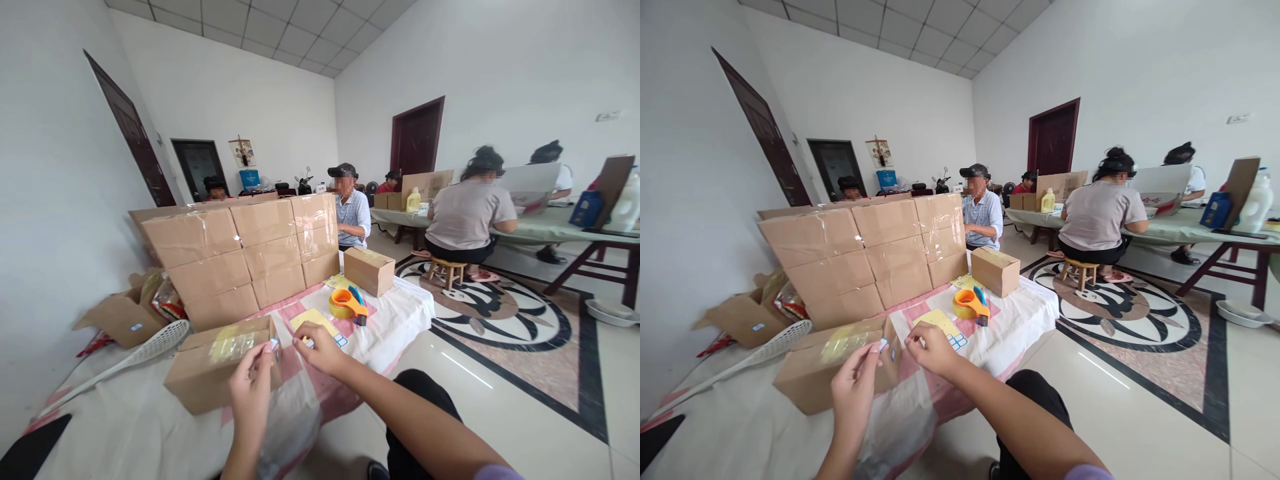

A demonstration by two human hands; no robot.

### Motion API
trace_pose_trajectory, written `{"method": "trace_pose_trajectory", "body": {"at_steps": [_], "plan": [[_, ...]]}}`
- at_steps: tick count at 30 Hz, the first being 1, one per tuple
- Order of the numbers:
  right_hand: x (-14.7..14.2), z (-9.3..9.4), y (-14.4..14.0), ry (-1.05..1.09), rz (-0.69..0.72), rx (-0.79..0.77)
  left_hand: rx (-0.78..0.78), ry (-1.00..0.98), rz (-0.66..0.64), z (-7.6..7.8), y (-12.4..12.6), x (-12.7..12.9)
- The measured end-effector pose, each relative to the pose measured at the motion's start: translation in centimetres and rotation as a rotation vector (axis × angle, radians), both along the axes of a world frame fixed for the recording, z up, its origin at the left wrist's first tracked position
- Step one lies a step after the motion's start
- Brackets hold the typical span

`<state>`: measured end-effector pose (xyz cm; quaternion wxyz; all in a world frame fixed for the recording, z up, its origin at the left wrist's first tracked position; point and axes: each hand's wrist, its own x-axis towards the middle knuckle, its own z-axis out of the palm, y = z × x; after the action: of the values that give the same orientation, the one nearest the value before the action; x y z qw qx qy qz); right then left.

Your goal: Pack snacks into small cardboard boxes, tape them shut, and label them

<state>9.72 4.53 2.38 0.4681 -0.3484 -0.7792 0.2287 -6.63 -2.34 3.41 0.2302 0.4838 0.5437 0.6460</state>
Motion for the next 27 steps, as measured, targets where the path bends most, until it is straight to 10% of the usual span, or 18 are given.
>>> {"method": "trace_pose_trajectory", "body": {"at_steps": [14,27], "plan": [[-1.8,-1.2,-2.8,0.679,0.295,-0.399,0.033,-0.087,-0.123,-1.9,0.6,3.0],[1.1,0.7,-2.3,0.202,0.219,0.073,0.339,0.438,0.114,-2.0,1.6,1.4]]}}
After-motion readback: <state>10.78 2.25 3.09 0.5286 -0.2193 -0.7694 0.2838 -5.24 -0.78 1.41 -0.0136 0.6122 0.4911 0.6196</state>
